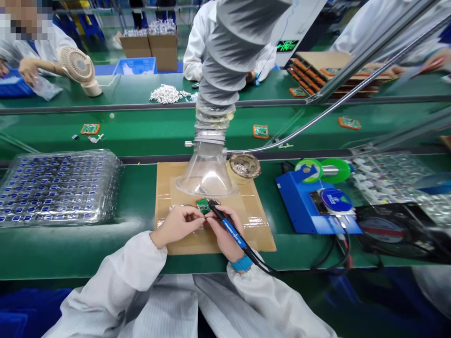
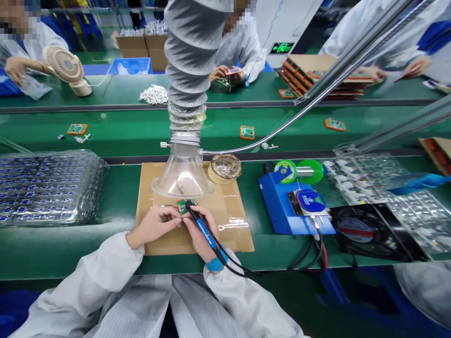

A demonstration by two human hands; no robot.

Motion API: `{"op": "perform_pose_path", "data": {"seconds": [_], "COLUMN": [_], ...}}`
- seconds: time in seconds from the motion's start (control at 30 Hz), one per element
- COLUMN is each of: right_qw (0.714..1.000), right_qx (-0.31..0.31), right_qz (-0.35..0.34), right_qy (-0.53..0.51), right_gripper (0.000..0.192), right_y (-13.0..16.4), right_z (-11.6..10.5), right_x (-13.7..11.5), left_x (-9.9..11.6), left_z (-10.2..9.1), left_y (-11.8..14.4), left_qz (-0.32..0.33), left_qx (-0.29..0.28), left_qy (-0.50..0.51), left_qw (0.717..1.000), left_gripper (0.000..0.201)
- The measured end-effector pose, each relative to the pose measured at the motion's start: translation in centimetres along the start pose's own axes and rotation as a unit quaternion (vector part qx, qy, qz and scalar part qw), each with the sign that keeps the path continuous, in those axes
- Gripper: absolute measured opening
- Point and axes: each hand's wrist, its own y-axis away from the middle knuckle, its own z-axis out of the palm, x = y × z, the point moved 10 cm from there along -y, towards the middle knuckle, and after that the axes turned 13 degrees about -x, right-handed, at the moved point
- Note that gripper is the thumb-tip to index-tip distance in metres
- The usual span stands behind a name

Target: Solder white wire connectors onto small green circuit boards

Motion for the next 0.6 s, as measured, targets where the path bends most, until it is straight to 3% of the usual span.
{"op": "perform_pose_path", "data": {"seconds": [0.3, 0.5, 0.6], "right_qw": [1.000, 0.998, 0.994], "right_qx": [-0.005, 0.010, 0.047], "right_qz": [-0.003, -0.011, -0.002], "right_qy": [0.018, 0.068, 0.098], "right_gripper": [0.027, 0.027, 0.027], "right_y": [0.0, 0.6, 1.1], "right_z": [0.1, -0.4, -2.1], "right_x": [0.1, -0.3, -0.5], "left_x": [0.4, 3.3, 3.0], "left_z": [-0.3, -1.6, -2.7], "left_y": [0.4, 1.4, 0.7], "left_qz": [0.019, 0.092, 0.041], "left_qx": [0.046, 0.111, 0.124], "left_qy": [-0.019, -0.179, -0.267], "left_qw": [0.999, 0.973, 0.955], "left_gripper": [0.021, 0.015, 0.017]}}
